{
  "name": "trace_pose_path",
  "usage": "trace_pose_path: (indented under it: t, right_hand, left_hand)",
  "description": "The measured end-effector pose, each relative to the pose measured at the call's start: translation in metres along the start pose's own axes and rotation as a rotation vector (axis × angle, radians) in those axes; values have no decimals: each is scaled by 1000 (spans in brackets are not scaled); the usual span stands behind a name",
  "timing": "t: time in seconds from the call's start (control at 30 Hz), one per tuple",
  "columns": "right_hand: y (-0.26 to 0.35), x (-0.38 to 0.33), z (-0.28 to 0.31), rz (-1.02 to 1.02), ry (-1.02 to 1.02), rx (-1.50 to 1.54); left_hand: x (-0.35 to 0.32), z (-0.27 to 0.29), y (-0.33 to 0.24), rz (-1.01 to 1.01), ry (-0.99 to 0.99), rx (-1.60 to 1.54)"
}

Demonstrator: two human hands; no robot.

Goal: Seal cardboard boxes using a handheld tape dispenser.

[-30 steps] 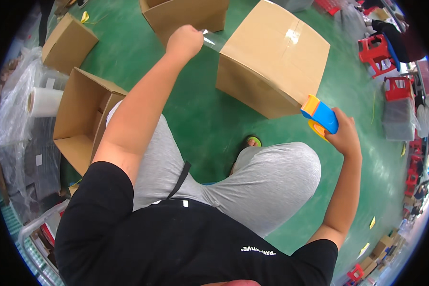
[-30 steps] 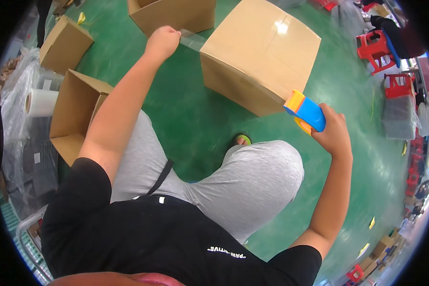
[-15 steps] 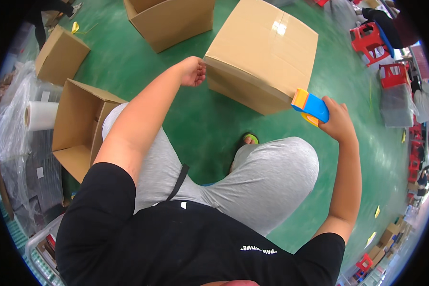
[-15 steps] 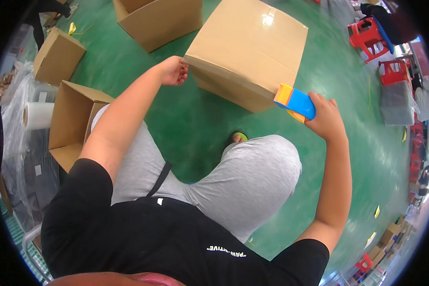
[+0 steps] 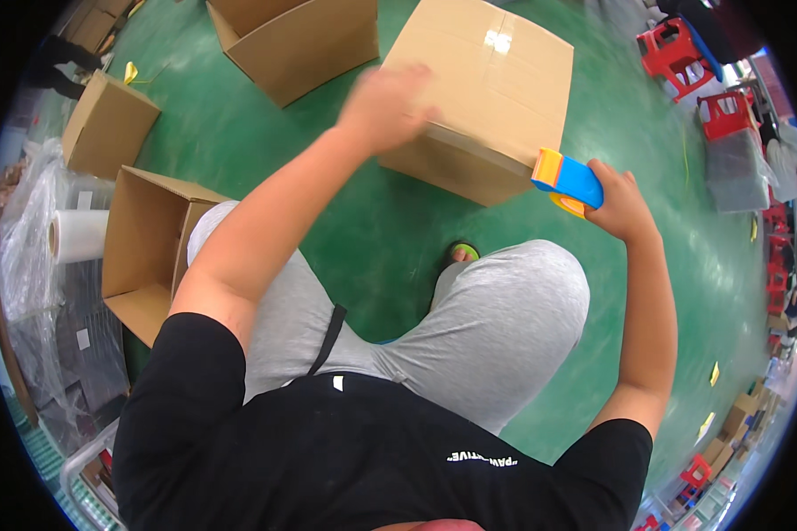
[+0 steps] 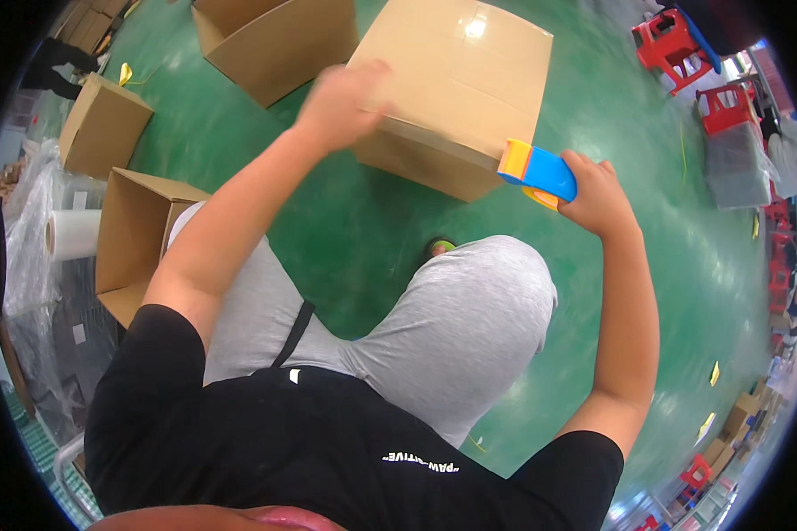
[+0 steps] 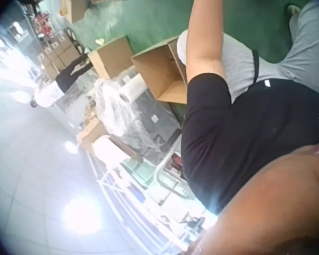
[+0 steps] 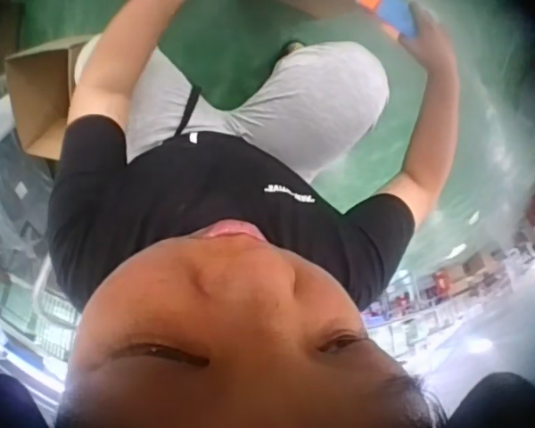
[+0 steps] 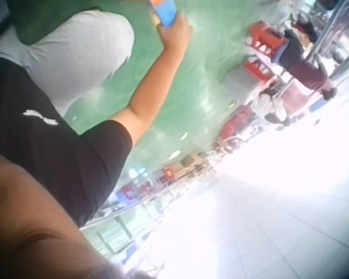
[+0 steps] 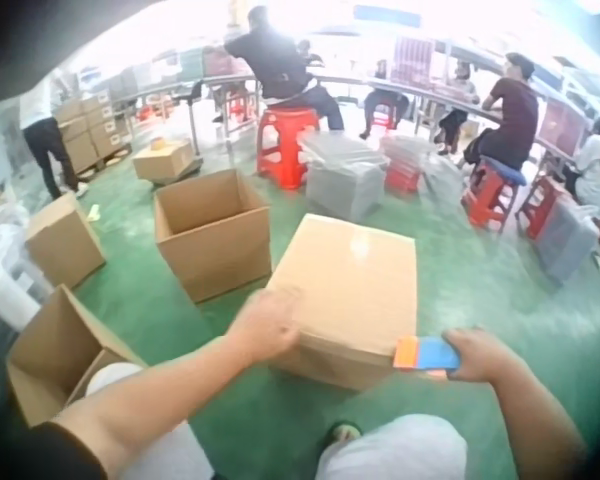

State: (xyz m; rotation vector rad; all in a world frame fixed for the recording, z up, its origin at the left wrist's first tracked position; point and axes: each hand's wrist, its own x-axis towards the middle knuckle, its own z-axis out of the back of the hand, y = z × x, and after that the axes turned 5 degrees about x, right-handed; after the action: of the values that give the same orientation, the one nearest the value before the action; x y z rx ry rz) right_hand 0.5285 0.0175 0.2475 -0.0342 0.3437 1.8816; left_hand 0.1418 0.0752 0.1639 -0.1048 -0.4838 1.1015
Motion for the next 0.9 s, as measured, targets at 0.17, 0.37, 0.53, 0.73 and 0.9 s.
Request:
trace_pose_path:
  t: [0.17, 0.37, 0.53, 0.73, 0.9]
  right_hand:
    - [-7, 6, -8, 27, 25, 51]
    - [-7, -7, 1, -54, 68, 171]
    - [-34, -19, 2, -71, 48, 173]
    - [-78, -58, 19, -152, 46, 66]
    - [-75, -48, 29, -87, 126, -53]
  left_hand:
    - [-6, -34, -54, -255, 212, 214]
    - [-5, -35, -50, -222, 322, 296]
    - [-2, -32, -50, -206, 366, 257]
    - [-2, -35, -47, -218, 375, 245]
    - [-5, -38, -44, -223, 363, 249]
